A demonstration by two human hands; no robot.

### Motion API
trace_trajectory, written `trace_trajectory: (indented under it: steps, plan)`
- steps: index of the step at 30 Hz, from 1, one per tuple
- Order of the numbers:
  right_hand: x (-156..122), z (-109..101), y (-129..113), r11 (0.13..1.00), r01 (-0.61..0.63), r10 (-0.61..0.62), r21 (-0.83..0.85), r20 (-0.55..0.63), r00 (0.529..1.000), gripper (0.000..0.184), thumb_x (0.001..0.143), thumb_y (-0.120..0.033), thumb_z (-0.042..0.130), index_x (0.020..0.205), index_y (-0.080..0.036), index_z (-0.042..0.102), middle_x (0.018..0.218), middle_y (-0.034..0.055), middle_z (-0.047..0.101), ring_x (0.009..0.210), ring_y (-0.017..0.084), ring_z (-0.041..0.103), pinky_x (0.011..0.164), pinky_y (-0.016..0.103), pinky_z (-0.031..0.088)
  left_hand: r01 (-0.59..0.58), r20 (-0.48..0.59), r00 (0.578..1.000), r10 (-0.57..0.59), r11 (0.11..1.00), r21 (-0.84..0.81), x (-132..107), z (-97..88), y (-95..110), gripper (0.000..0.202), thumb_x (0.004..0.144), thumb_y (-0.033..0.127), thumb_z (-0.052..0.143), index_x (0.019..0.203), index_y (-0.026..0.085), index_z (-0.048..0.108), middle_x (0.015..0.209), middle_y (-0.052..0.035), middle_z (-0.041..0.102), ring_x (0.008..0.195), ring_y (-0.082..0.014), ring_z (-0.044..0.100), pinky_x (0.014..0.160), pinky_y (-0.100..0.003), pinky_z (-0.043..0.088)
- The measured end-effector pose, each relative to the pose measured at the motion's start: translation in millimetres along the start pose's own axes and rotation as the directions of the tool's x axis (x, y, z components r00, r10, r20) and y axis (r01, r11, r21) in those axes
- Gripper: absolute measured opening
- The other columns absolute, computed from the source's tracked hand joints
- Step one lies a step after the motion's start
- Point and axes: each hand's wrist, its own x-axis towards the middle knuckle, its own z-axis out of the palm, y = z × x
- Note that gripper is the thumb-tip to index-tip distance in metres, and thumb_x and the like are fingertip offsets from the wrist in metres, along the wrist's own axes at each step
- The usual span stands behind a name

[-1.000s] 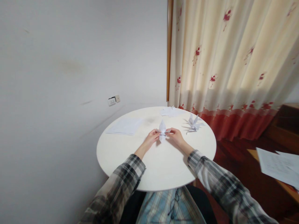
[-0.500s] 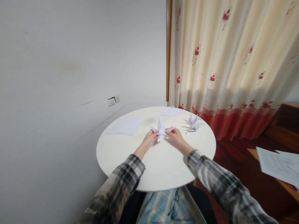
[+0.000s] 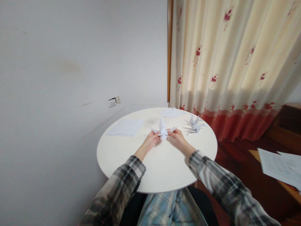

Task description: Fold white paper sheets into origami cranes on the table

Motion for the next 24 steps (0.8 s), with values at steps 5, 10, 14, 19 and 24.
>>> trace_trajectory:
  steps: [5,10,14,19,24]
  plan:
    - [-1,0,-1,1.0,-0.017,0.017,-0.02,-0.004,1.0,0.027,0.056,-0.031,0.071,0.076,-0.015,0.066,0.075,0.0044,0.066,0.067,0.015,0.058,0.071,0.03,0.044,0.067,0.025,0.997,-0.067,0.998,0.021,1,-4.7,-2,0.027,0.071,0.017,0.062,0.095,0.017,0.051,0.094,-0.0054,0.064,0.079,-0.0129,0.062,0.076,-0.028,0.049]
    - [-2,1,-2,0.999,-0.036,0.036,0.001,0.046,0.998,0.025,0.057,-0.026,0.069,0.08,-0.015,0.065,0.077,0.0042,0.066,0.069,0.015,0.058,0.072,0.029,0.044,0.07,-0.015,0.997,-0.069,0.996,0.046,2,-8.6,-2,0.028,0.068,0.014,0.064,0.094,0.016,0.054,0.092,-0.0041,0.064,0.078,-0.0116,0.061,0.076,-0.025,0.048]
    - [-1,1,3,0.999,-0.002,0.005,-0.04,0.069,0.998,0.018,0.058,-0.023,0.066,0.074,-0.015,0.062,0.079,0.0046,0.066,0.069,0.014,0.057,0.068,0.027,0.043,0.057,-0.05,0.997,-0.054,0.996,0.064,2,-11.1,-1,0.021,0.068,0.014,0.065,0.088,0.015,0.057,0.085,-0.0031,0.065,0.073,-0.0108,0.06,0.077,-0.025,0.047]
    - [2,-1,11,0.985,0.018,-0.018,-0.171,0.001,1.0,0.014,0.057,-0.024,0.064,0.067,-0.015,0.06,0.072,0.0033,0.064,0.065,0.014,0.055,0.065,0.028,0.043,0.053,-0.032,0.998,-0.052,0.998,0.032,1,-8.5,-1,0.014,0.07,0.015,0.063,0.082,0.013,0.057,0.085,-0.0051,0.066,0.076,-0.0127,0.062,0.083,-0.03,0.047]
    - [8,-4,15,0.957,0.029,-0.052,-0.288,-0.073,0.996,0.024,0.058,-0.029,0.064,0.076,-0.014,0.063,0.078,0.0054,0.066,0.071,0.017,0.058,0.072,0.031,0.043,0.069,0.033,0.997,-0.07,0.997,0.035,-1,-4.2,-1,0.022,0.071,0.014,0.062,0.092,0.011,0.055,0.094,-0.0094,0.065,0.081,-0.0161,0.063,0.083,-0.033,0.048]
